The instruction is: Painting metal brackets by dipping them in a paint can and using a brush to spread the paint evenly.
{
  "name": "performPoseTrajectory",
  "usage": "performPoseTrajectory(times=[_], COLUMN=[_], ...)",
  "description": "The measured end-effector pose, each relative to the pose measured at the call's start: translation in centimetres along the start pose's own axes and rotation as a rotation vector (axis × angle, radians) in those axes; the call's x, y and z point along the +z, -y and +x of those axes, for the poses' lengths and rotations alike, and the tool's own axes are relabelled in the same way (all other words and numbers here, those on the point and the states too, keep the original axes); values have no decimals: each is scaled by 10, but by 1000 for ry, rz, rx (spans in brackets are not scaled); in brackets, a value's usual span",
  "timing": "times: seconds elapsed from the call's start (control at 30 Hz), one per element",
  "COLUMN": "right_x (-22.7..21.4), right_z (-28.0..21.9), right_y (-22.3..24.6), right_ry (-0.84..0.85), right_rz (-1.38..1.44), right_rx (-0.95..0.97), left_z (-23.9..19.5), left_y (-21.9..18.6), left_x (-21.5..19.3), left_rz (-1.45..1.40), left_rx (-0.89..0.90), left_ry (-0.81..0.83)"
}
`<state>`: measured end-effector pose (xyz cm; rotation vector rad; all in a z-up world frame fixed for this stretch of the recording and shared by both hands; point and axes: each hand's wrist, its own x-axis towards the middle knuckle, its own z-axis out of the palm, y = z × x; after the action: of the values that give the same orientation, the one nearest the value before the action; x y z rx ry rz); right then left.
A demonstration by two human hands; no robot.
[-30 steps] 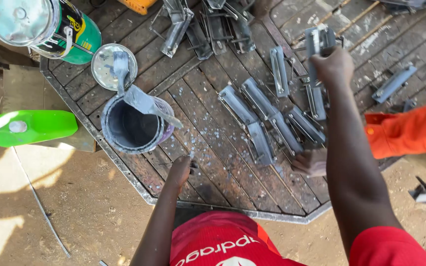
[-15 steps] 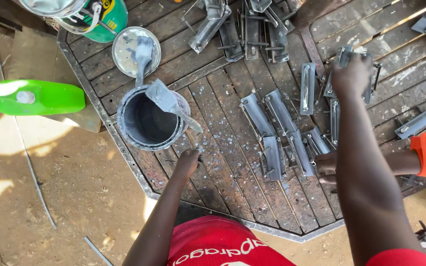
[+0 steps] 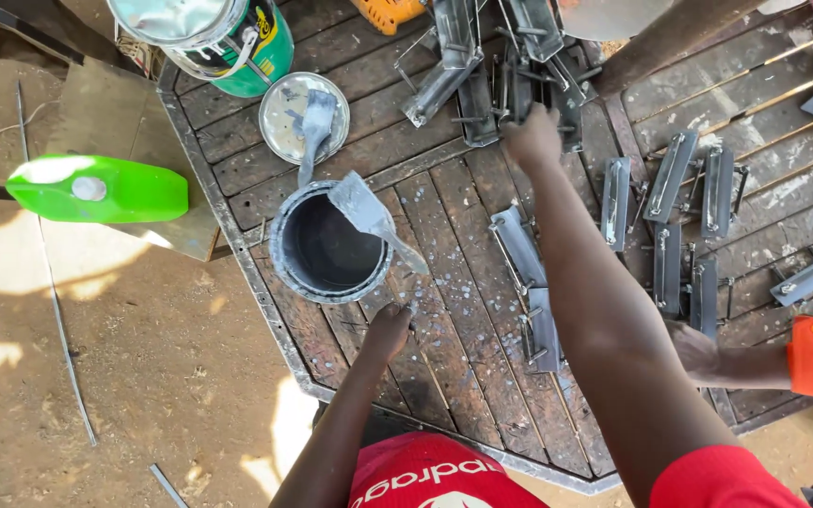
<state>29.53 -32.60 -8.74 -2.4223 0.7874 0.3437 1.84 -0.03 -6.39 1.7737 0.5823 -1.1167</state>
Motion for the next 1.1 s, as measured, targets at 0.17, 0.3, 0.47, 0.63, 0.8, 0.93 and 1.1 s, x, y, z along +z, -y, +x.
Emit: performPoseTrajectory(times=[0.17, 0.3, 0.47, 0.63, 0.8, 0.93, 1.1], right_x=[-9, -48, 7, 40, 7, -26, -21], right_z=[-66, -253, -366, -399, -409, -426, -439], right_y=[-58, -29, -70, -92, -56, -14, 5], right_ry=[20, 31, 279, 533, 400, 521, 434], right_rz=[548, 1117, 1186, 839, 428, 430, 427], right_rx=[-20, -12, 84, -182, -264, -367, -427], left_z=[-15, -9, 18, -55, -86, -73, -50], left_y=[-14, -20, -1, -23, -16, 1, 19], left_x=[-11, 2, 30, 30, 21, 10, -2], left_rz=[-70, -106, -413, -643, -634, -566, -481], left_rx=[13, 108, 266, 299, 317, 272, 244], left_ry=[-16, 50, 218, 65, -50, -174, -287])
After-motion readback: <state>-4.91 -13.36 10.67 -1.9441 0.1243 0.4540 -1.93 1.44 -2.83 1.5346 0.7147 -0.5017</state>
